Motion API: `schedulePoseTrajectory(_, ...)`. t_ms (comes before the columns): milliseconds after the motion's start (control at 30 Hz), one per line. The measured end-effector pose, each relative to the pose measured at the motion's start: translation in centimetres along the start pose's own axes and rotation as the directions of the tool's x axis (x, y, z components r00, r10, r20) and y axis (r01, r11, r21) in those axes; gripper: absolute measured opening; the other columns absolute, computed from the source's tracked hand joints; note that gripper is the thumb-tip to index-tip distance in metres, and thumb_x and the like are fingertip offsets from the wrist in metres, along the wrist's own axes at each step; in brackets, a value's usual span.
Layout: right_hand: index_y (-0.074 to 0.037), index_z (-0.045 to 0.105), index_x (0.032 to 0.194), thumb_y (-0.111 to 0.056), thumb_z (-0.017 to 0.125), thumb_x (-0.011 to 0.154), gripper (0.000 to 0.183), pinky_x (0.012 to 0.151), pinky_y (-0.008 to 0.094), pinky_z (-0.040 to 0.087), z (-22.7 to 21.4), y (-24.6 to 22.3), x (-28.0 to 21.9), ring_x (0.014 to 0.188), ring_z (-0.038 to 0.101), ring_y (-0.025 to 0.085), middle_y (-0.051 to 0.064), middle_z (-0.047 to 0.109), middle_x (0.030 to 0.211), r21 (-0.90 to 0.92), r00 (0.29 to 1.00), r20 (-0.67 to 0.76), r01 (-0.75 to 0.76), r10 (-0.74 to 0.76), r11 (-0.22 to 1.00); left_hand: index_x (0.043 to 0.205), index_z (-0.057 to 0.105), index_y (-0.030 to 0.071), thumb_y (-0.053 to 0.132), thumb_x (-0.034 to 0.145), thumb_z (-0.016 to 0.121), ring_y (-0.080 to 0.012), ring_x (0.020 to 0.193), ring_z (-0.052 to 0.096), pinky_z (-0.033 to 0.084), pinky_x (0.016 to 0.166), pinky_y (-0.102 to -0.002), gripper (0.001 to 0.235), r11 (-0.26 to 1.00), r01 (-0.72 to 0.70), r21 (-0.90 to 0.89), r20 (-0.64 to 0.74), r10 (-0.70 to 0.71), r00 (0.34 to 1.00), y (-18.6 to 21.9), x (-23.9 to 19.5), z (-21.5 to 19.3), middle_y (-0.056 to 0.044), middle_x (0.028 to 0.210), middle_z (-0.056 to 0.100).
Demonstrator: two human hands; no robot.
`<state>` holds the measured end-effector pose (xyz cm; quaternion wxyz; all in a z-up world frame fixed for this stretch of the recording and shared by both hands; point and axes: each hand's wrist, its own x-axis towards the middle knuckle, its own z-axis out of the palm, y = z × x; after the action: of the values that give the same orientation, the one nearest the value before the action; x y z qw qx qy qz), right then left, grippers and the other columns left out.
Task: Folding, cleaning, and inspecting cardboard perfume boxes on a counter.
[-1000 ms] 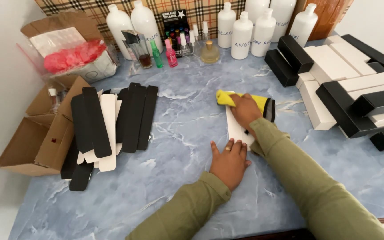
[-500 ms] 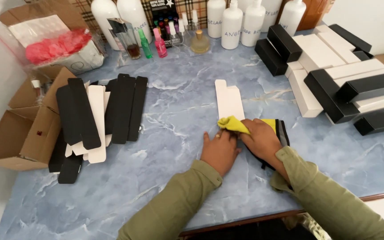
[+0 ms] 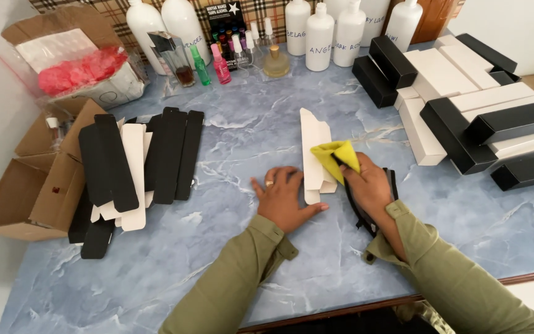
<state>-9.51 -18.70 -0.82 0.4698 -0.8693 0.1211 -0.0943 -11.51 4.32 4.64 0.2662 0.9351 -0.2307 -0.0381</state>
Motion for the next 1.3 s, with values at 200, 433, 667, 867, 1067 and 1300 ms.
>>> schedulePoseTrajectory(200, -0.029, 0.07, 0.119, -0.03, 0.07, 0.085, 0.033, 0.086, 0.049, 0.053, 0.8, -2.2, -1.6, 0.103, 0.07, 0.039, 0.02, 0.075, 0.097, 0.033, 0.988, 0.135, 0.064, -0.068, 0.997, 0.158, 0.024, 0.003, 0.069, 0.076, 0.07, -0.0428, 0.147, 0.026, 0.012, 0.107, -0.086, 0.114, 0.966, -0.187, -0.177, -0.127, 0.166, 0.978, -0.1, 1.3, 2.4, -0.019, 0.154, 0.035)
schedulePoseTrajectory(433, -0.018, 0.075, 0.112, -0.018, 0.072, 0.083, 0.03, 0.08, 0.04, 0.053, 0.9, -1.8, -1.0, 0.088, 0.066, 0.023, 0.013, 0.072, 0.088, 0.242, 0.997, 0.052, 0.044, -0.059, 0.969, 0.149, 0.048, 0.012, 0.023, 0.099, 0.058, -0.0394, 0.122, 0.06, 0.053, 0.097, -0.053, 0.053, 0.94, -0.34, 0.042, -0.354, 0.332, 0.874, -3.9, 3.8, 4.1, -0.015, 0.138, 0.054)
schedulePoseTrajectory(667, -0.02, 0.068, 0.124, -0.033, 0.07, 0.096, 0.031, 0.084, 0.043, 0.05, -1.8, 2.2, 1.7, 0.099, 0.066, 0.029, 0.013, 0.071, 0.101, 0.266, 0.967, -0.246, 0.006, 0.062, 0.964, 0.142, 0.057, 0.019, 0.038, 0.082, 0.067, -0.0333, 0.124, 0.061, 0.058, 0.086, -0.048, 0.063, 0.89, -0.382, 0.249, -0.158, 0.426, 0.891, -2.5, 2.8, 4.1, -0.006, 0.136, 0.059)
schedulePoseTrajectory(867, -0.01, 0.063, 0.133, -0.02, 0.067, 0.085, 0.048, 0.092, 0.058, 0.051, -1.2, 2.7, -0.2, 0.108, 0.066, 0.046, 0.026, 0.072, 0.111, -0.232, 0.947, -0.086, 0.284, -0.311, 0.93, 0.136, 0.061, 0.005, 0.067, 0.08, 0.065, -0.0421, 0.127, 0.058, 0.053, 0.095, -0.054, 0.084, 0.881, -0.436, 0.183, -0.053, 0.452, 0.891, -1.3, 1.9, 4.2, -0.021, 0.139, 0.058)
schedulePoseTrajectory(1067, -0.012, 0.058, 0.135, -0.01, 0.055, 0.086, 0.05, 0.1, 0.051, 0.053, 1.2, 0.9, -0.9, 0.115, 0.067, 0.042, 0.023, 0.071, 0.117, -0.347, 0.775, 0.412, 0.62, -0.479, 0.704, 0.127, 0.066, -0.002, 0.067, 0.085, 0.055, -0.0431, 0.122, 0.062, 0.043, 0.108, -0.054, 0.081, 0.852, -0.473, 0.225, 0.046, 0.475, 0.879, -1.6, 1.8, 6.7, -0.027, 0.124, 0.067)
schedulePoseTrajectory(1300, -0.018, 0.054, 0.139, -0.016, 0.058, 0.089, 0.051, 0.101, 0.054, 0.052, 5.1, 2.5, 8.3, 0.118, 0.066, 0.042, 0.021, 0.068, 0.125, -0.53, 0.863, 0.425, 0.483, -0.275, 0.697, 0.138, 0.057, -0.006, 0.07, 0.086, 0.052, -0.0435, 0.138, 0.049, 0.042, 0.109, -0.056, 0.092, 0.854, -0.453, 0.256, 0.092, 0.445, 0.891, -1.3, 1.4, 6.7, -0.027, 0.142, 0.057)
